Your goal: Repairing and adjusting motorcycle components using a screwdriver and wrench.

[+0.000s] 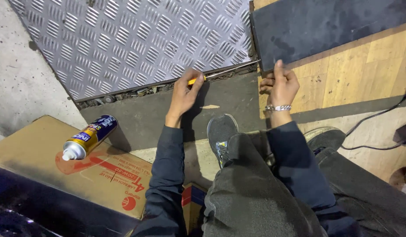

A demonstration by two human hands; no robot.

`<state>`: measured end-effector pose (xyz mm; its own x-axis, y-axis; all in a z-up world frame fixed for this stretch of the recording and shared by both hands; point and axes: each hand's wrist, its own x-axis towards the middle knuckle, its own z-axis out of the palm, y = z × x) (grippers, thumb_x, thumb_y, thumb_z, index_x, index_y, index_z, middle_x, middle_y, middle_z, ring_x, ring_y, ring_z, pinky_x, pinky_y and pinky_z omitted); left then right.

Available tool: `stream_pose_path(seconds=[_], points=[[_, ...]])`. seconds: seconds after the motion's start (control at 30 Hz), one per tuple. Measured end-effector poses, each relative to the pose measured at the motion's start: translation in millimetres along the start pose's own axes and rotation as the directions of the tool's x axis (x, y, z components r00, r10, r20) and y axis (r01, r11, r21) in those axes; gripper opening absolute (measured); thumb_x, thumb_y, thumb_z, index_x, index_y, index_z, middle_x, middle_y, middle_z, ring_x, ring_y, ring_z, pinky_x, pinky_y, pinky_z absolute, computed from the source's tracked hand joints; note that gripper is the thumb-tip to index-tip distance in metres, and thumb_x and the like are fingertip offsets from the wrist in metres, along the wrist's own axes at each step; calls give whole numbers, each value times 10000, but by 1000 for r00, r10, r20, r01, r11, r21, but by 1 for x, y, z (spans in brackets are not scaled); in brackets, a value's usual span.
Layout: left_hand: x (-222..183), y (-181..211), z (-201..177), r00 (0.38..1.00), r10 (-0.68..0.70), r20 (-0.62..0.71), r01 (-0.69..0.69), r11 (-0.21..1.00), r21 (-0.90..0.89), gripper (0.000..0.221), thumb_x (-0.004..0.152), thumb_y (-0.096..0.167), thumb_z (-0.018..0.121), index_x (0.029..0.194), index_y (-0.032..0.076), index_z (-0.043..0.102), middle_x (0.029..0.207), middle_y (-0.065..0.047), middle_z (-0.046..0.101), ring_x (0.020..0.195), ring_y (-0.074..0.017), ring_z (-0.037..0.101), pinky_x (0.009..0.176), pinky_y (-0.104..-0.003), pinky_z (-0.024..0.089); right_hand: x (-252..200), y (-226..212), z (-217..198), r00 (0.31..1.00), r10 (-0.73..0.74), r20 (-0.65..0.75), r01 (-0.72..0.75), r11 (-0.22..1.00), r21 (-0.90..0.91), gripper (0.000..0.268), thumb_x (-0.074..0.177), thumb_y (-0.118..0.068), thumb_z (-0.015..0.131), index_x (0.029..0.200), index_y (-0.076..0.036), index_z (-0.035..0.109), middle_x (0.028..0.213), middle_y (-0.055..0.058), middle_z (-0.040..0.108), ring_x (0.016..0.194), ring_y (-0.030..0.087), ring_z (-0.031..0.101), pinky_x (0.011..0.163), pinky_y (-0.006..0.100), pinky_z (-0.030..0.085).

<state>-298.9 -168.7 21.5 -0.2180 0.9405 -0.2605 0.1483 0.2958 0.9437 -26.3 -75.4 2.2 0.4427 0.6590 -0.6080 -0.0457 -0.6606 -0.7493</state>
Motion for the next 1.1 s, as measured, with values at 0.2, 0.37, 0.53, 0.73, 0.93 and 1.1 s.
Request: stream_pose_path(seconds=[0.2, 0.37, 0.53, 0.73, 0.93, 1.1], points=[[6, -11, -2, 981, 195, -4, -195, 981, 18, 60, 1000, 140, 699, 1032, 89, 692, 877, -104, 636, 780, -308, 640, 724, -371, 479, 14, 3, -13, 975, -105, 196, 112, 993, -27, 356, 1020, -285, 731, 1085, -35, 486, 779, 96, 612, 612, 314, 754, 412, 331, 674], [11, -8, 12, 999, 10, 33, -10, 1000, -2, 148, 999, 237, 713, 917, 115, 726, 787, -106, 666, 753, -267, 646, 734, -378, 483, 15, -8, -17, 984, -70, 164, 76, 997, -33, 298, 1042, -258, 666, 1115, -59, 456, 809, 66, 575, 603, 301, 748, 429, 333, 673], [18, 8, 37, 971, -205, 119, 206, 979, 10, 389, 1031, 426, 595, 811, 153, 765, 741, -140, 713, 743, -341, 684, 745, -416, 506, 40, -18, -35, 984, -110, 137, 118, 992, -46, 292, 1049, -257, 689, 1128, -93, 460, 876, 57, 589, 664, 315, 774, 464, 333, 704], [14, 1, 48, 992, 122, 32, -123, 992, 14, 145, 962, 200, 752, 1056, 115, 682, 884, -141, 693, 848, -375, 704, 777, -396, 527, 41, -32, -26, 984, 22, 175, -37, 996, 81, 410, 959, -241, 780, 1164, -50, 480, 1050, 148, 625, 911, 441, 790, 709, 482, 771], [24, 5, 45, 919, 393, -29, -380, 904, 195, 168, 964, 124, 733, 1126, 89, 708, 871, -89, 641, 793, -307, 681, 739, -378, 553, 45, -33, -34, 979, 92, 183, -110, 990, 90, 441, 904, -331, 840, 1052, -32, 552, 943, 166, 687, 911, 348, 806, 811, 455, 727], [28, -7, 50, 900, 435, -7, -428, 888, 165, 145, 981, 125, 713, 1112, 63, 710, 843, -93, 623, 770, -308, 675, 711, -382, 561, 58, -22, -43, 971, 72, 228, -90, 993, 72, 421, 913, -306, 852, 1027, 5, 593, 965, 224, 721, 973, 386, 797, 862, 484, 698]])
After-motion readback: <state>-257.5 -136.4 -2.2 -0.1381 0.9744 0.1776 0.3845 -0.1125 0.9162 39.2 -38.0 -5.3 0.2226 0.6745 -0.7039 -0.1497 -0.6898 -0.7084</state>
